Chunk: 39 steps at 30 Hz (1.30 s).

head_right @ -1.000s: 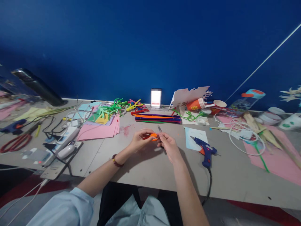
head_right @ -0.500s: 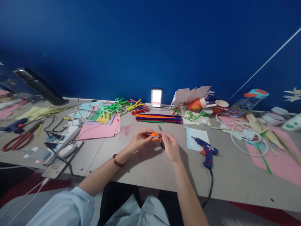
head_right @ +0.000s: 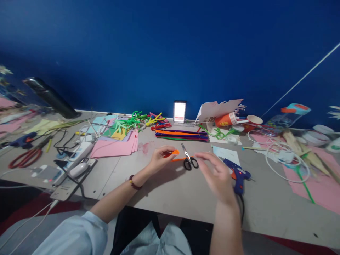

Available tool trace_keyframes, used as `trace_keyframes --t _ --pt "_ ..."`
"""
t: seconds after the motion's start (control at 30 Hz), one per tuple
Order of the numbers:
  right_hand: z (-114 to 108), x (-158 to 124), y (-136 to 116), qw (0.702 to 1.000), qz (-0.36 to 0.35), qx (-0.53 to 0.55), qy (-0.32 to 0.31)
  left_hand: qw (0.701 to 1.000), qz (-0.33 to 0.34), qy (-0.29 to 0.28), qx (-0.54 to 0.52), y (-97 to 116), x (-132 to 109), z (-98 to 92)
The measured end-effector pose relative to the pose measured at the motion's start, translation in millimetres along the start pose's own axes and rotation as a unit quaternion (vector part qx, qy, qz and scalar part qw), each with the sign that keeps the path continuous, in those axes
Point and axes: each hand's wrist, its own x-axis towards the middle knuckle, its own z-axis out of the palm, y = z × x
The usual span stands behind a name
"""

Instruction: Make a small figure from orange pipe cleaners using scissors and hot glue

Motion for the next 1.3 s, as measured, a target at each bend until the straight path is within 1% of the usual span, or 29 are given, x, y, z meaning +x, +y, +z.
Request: trace_keyframes --t 0.1,0.2,0.27,0.37,0.5,0.57,0.67,0.73,0.87,1.0,1.17,1.3 --pt "-15 4 11 0.998 -0.024 -0.015 -0.06 0.999 -0.017 0.003 -0.034 -1 2 0.1" --pt "-21 12 20 0.995 -0.031 -0.061 -0.068 0.999 -0.025 0.018 -0.039 -4 4 -0.7" --pt "-22 14 19 0.994 -0.031 -0.067 -0.081 0.999 -0.018 0.024 -0.027 -5 5 -1.5" --pt "-18 14 11 0.992 -0.024 -0.068 -0.107 0.999 -0.005 0.023 -0.027 -5 5 -2.1" --pt "2 11 2 0.989 -0.023 -0.058 -0.137 0.999 0.004 0.015 -0.033 -5 5 -2.1" --pt "13 12 3 0.99 -0.013 -0.044 -0.13 0.999 0.005 0.018 -0.037 -5 5 -2.2" --pt "30 15 11 0.996 0.007 -0.049 -0.068 0.999 -0.005 0.011 -0.049 -6 4 -2.4" --pt "39 18 20 0.998 0.02 -0.036 -0.047 0.998 -0.013 0.0 -0.056 -6 3 -2.4" --pt "51 20 36 0.996 0.072 0.034 -0.041 0.998 -0.022 -0.001 -0.058 -4 3 -2.1" --pt "58 19 45 0.991 0.104 0.069 -0.043 0.999 -0.024 -0.001 -0.048 -4 3 -1.8" --pt "60 18 49 0.992 0.079 0.086 -0.051 0.998 -0.026 0.001 -0.054 -5 1 -0.6" --pt "61 16 49 0.992 0.06 0.103 -0.048 0.996 -0.046 -0.004 -0.08 -1 1 0.2"
